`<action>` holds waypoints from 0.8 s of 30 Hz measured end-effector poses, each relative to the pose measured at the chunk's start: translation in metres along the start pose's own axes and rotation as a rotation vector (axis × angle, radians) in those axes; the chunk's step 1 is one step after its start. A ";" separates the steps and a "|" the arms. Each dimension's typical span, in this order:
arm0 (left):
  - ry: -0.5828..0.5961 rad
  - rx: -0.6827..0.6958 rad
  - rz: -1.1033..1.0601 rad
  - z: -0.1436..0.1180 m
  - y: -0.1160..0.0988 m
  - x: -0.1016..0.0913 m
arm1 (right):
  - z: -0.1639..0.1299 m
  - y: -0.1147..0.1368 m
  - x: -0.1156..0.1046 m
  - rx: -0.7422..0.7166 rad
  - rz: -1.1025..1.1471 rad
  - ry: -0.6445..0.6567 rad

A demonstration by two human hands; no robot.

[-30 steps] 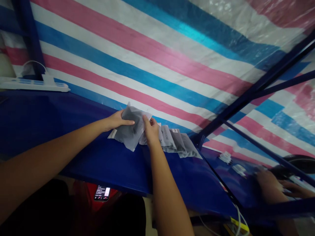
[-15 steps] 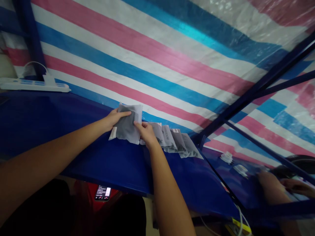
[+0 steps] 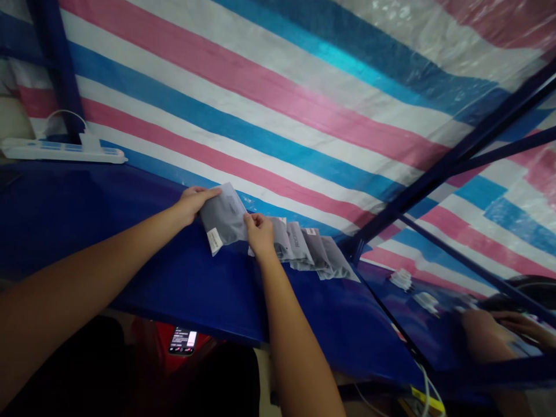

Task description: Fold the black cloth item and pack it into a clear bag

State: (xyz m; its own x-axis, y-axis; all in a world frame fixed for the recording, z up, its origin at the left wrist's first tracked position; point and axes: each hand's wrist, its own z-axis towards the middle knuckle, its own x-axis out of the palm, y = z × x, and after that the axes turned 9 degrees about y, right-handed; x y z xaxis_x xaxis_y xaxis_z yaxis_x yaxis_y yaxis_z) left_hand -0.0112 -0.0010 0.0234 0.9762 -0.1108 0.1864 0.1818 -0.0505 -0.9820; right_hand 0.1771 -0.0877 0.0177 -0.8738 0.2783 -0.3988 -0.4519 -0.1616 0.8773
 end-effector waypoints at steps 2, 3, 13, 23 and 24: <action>-0.044 0.032 0.045 0.000 -0.001 -0.002 | -0.004 0.005 -0.001 0.065 0.011 0.053; -0.071 0.050 0.072 0.001 -0.001 -0.003 | -0.007 0.007 -0.001 0.098 0.019 0.108; -0.132 0.496 0.674 0.003 -0.005 -0.018 | -0.020 0.006 0.010 0.283 0.191 0.548; 0.686 0.823 1.053 -0.060 -0.003 0.031 | -0.006 -0.004 0.014 0.408 0.416 0.182; 0.698 0.825 1.070 -0.061 -0.001 0.031 | -0.005 -0.004 0.014 0.420 0.435 0.144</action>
State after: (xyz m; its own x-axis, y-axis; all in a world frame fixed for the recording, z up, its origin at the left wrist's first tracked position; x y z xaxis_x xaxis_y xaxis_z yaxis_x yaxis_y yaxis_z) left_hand 0.0117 -0.0645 0.0322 0.4811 -0.1789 -0.8582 -0.3090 0.8815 -0.3570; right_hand 0.1660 -0.0874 0.0070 -0.9907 0.1359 0.0122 0.0345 0.1633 0.9860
